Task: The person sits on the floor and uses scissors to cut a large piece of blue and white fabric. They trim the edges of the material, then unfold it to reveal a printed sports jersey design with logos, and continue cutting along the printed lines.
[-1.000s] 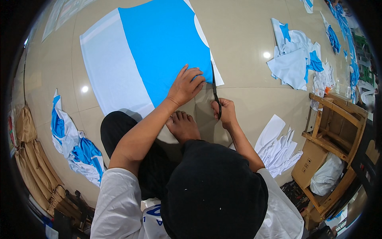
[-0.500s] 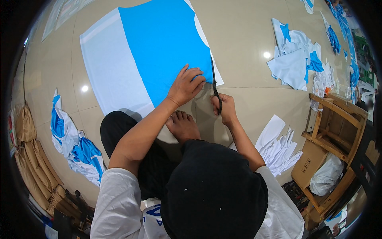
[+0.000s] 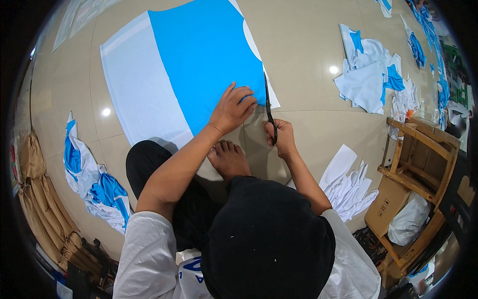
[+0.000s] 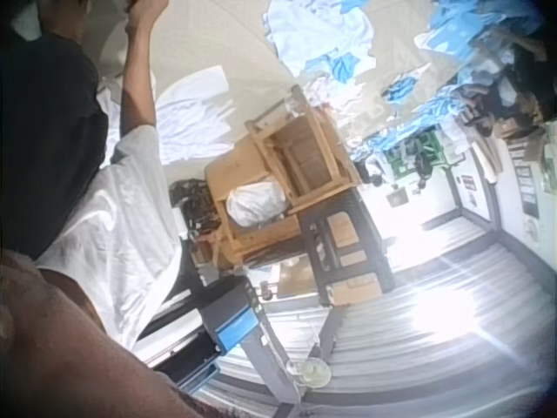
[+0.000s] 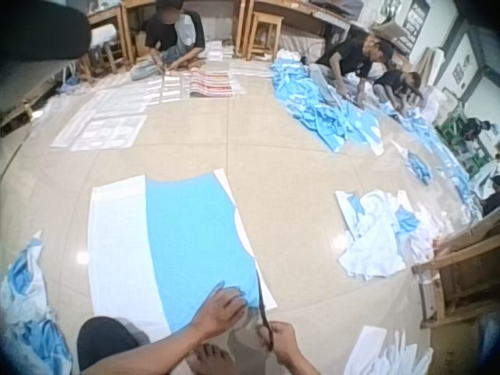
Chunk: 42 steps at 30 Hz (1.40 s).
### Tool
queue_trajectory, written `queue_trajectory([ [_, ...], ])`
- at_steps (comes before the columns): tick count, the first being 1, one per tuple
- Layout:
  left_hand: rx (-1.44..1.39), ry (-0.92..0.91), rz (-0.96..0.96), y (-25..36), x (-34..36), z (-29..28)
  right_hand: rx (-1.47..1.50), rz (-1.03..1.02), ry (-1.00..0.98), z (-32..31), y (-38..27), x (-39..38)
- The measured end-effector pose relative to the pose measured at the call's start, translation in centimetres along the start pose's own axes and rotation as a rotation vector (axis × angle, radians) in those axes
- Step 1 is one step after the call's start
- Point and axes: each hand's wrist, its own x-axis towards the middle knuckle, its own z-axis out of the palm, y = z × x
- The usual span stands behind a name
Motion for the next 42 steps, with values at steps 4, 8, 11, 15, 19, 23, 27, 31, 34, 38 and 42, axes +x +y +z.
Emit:
queue_trajectory([
  [4,-0.001,-0.004,-0.001,0.0,0.0,-0.1,-0.012,0.008,0.009,0.2,-0.3,-0.1],
  [8,-0.002,-0.004,0.001,0.1,0.1,-0.2,-0.017,-0.003,0.008,0.2,-0.4,-0.2],
  [11,-0.017,0.005,0.004,0.2,0.2,-0.3,-0.046,-0.023,-0.005,-0.1,0.3,0.1],
  [15,-0.015,0.019,0.005,0.1,0.0,-0.2,-0.046,-0.008,0.024,0.2,-0.1,-0.3],
  [19,-0.001,0.029,0.013,-0.1,0.0,0.0,-0.038,-0.008,0.027,0.1,0.0,-0.3],
  [23,-0.007,0.035,0.008,0.0,0.1,0.1,-0.046,-0.009,0.029,0.2,-0.3,-0.6],
  [27,-0.02,0.02,0.009,0.2,0.1,-0.1,0.002,-0.017,-0.005,0.2,-0.5,-0.1],
  [31,-0.016,0.022,0.01,0.1,0.2,-0.2,0.015,-0.027,-0.019,0.3,-0.9,0.5],
  [34,-0.013,0.028,0.011,0.2,0.2,-0.3,0.003,-0.015,-0.013,0.4,-1.0,0.7],
  [38,-0.01,0.031,0.012,0.3,0.3,-0.4,0.005,-0.019,-0.013,0.2,-0.9,1.0],
  [42,-0.009,0.024,0.008,0.2,0.2,-0.3,0.009,-0.002,-0.009,0.5,-1.4,0.8],
])
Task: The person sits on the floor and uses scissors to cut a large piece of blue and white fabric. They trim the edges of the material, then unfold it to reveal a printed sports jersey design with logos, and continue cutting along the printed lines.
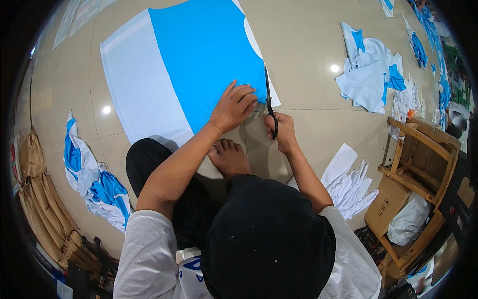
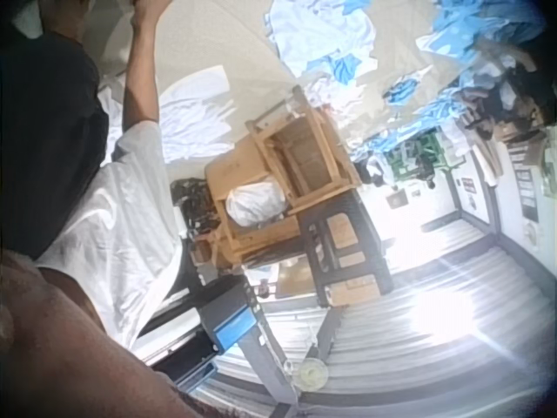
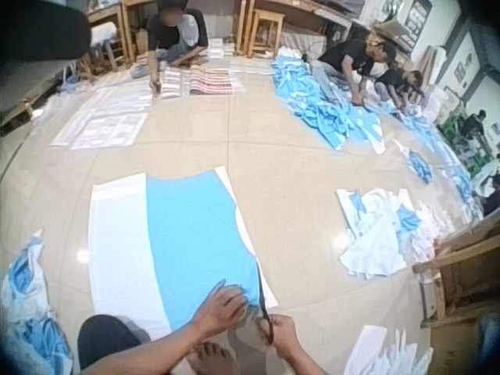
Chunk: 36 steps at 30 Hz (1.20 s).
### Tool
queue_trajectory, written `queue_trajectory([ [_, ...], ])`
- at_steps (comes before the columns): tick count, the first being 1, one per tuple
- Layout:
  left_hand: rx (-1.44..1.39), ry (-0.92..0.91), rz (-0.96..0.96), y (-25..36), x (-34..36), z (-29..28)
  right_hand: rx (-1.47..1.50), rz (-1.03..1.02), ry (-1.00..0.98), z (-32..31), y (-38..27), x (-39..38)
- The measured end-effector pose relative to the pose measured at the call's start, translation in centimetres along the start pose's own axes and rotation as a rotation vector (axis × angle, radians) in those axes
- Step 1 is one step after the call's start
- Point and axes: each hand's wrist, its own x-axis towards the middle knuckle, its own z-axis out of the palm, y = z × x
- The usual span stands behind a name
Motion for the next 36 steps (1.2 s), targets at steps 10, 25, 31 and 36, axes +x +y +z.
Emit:
queue_trajectory([
  [10,-0.02,-0.016,-0.002,0.0,0.0,0.0,-0.018,-0.008,0.008,-0.3,0.8,0.3],
  [25,-0.015,0.008,0.012,-0.1,-0.1,0.0,-0.006,-0.032,-0.01,0.1,-0.7,0.4],
  [31,-0.01,0.006,0.012,-0.1,-0.1,0.0,0.027,-0.037,0.003,0.6,-0.9,1.0],
  [36,-0.015,0.007,0.01,0.1,0.0,-0.1,0.03,-0.038,0.007,0.5,-0.7,1.1],
])
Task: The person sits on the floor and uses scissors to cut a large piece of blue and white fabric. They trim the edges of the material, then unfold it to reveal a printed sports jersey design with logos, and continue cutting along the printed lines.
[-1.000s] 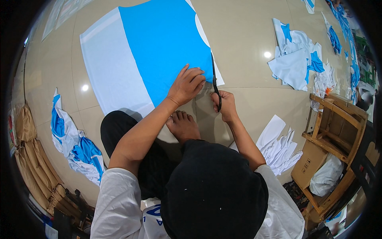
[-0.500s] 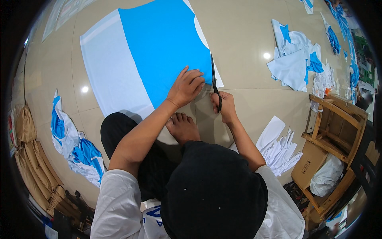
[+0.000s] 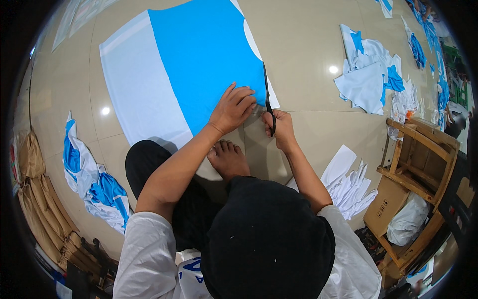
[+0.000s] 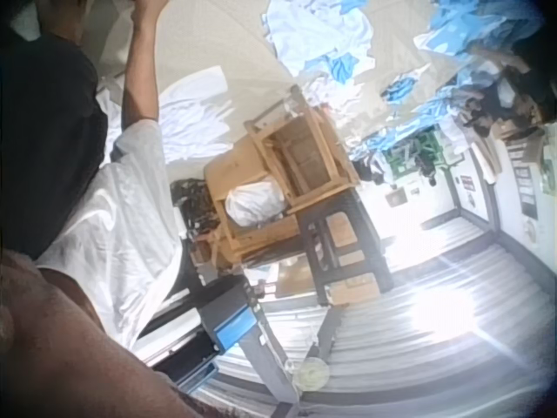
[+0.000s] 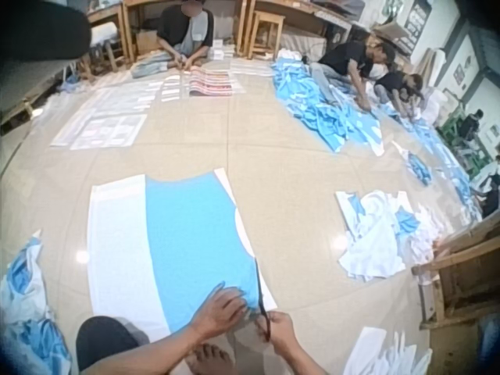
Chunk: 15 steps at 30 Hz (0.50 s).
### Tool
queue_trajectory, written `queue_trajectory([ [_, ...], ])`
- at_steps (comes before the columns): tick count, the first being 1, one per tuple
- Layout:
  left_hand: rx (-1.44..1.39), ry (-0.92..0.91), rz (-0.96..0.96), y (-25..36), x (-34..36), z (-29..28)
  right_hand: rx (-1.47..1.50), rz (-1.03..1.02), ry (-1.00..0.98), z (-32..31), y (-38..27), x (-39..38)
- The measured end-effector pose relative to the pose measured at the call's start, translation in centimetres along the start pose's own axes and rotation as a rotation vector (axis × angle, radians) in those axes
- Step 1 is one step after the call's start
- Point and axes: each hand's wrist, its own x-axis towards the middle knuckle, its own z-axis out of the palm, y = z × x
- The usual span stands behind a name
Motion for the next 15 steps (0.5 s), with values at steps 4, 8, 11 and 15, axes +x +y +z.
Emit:
queue_trajectory([
  [4,0.004,-0.002,0.001,-0.12,-0.03,0.07,0.01,-0.001,-0.009,-0.09,0.05,0.0],
  [8,0.008,0.001,0.006,-0.12,-0.05,0.12,-0.012,-0.001,-0.006,-0.05,-0.21,-0.24],
  [11,0.003,-0.008,0.005,-0.07,-0.01,0.04,-0.015,0.002,-0.004,0.02,-0.42,-0.47],
  [15,0.007,-0.007,0.006,-0.07,0.0,0.03,-0.013,0.001,-0.008,0.02,-0.4,-0.5],
])
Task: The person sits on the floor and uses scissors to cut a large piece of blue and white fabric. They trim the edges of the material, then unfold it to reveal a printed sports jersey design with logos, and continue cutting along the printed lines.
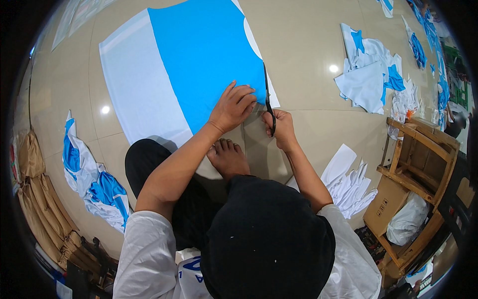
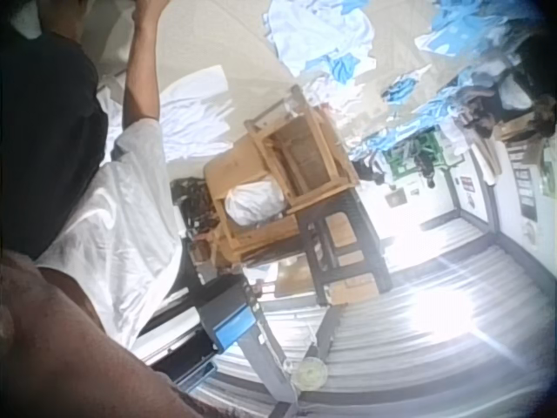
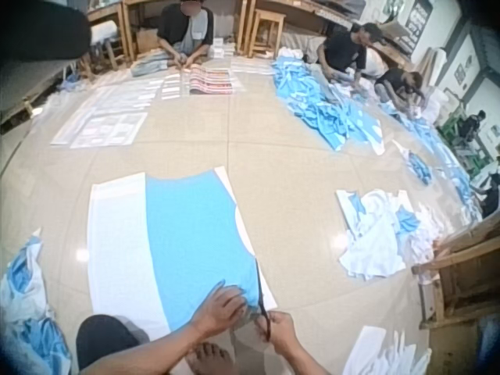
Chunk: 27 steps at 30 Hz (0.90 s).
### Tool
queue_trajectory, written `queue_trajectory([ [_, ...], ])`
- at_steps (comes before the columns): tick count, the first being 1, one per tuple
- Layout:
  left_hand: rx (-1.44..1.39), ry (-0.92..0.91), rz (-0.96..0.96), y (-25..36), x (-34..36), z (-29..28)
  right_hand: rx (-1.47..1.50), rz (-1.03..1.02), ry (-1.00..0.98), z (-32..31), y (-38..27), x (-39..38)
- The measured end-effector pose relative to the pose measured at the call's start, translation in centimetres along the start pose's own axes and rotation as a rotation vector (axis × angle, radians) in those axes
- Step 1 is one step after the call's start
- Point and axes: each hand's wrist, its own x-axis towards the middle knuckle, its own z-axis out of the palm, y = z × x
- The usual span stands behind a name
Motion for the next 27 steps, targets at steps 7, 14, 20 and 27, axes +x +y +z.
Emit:
queue_trajectory([
  [7,-0.009,0.001,-0.001,0.0,0.0,0.0,-0.006,-0.042,-0.004,0.0,-0.2,1.2],
  [14,-0.004,0.0,-0.007,-0.1,-0.1,0.1,-0.016,-0.004,0.001,0.4,-0.9,1.6],
  [20,-0.013,-0.005,-0.006,0.0,-0.1,0.0,-0.041,0.001,0.007,0.2,-0.5,1.8],
  [27,-0.01,-0.007,-0.007,-0.1,-0.1,0.1,-0.025,-0.009,0.014,0.2,-0.8,1.5],
])
